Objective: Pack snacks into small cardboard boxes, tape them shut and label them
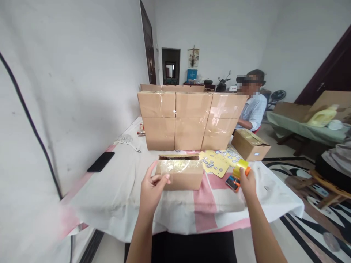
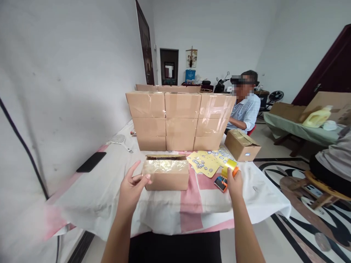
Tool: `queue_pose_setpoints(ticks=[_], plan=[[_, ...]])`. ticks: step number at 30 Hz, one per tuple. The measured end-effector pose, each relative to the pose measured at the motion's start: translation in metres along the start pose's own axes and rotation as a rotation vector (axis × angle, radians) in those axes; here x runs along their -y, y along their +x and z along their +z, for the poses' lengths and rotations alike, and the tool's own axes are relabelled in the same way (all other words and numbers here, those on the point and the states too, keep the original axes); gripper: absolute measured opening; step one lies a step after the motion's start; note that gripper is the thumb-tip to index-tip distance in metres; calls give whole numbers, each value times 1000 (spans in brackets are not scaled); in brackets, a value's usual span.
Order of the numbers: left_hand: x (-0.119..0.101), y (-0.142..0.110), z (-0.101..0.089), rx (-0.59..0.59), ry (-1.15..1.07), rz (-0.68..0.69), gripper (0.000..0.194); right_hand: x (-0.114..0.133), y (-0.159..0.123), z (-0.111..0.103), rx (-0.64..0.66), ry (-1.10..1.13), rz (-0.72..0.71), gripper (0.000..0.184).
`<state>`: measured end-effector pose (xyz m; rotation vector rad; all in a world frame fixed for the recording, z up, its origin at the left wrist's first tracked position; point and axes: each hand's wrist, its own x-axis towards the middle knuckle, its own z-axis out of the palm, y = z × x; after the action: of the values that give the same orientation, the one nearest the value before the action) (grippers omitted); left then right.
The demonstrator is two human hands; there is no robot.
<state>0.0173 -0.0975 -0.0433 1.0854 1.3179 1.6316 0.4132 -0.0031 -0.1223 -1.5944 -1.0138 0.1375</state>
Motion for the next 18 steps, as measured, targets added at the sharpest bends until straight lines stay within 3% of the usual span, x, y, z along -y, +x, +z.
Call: queue_pose_setpoints(ticks=[2,4,5,7,8,10,14,18], plan=[[-4,1,7,24,-33,11,88,13,-12,-8,-167,-96,-15,92],[-4,2,16,124,-26,36,79,45,-36,-10,-262,-88,-147,86],[-3,1,20,196,0,55,74,66,-50,-8,-152,-1,-251,67],[0,-1,28,335,97,99,65,112,-80,3,374,192,-496,38],[2,-3,32,380,150,122,62,134,-93,10,559,244,-569,29],[7,-6,35,420,208,159,59,168,-113,22,649,289,-650,12],[28,-3,28,347,133,207,45,193,-117,26,595,364,-771,13],[47,15,12,-26,193,321,14,204,-86,7,296,534,-716,17]])
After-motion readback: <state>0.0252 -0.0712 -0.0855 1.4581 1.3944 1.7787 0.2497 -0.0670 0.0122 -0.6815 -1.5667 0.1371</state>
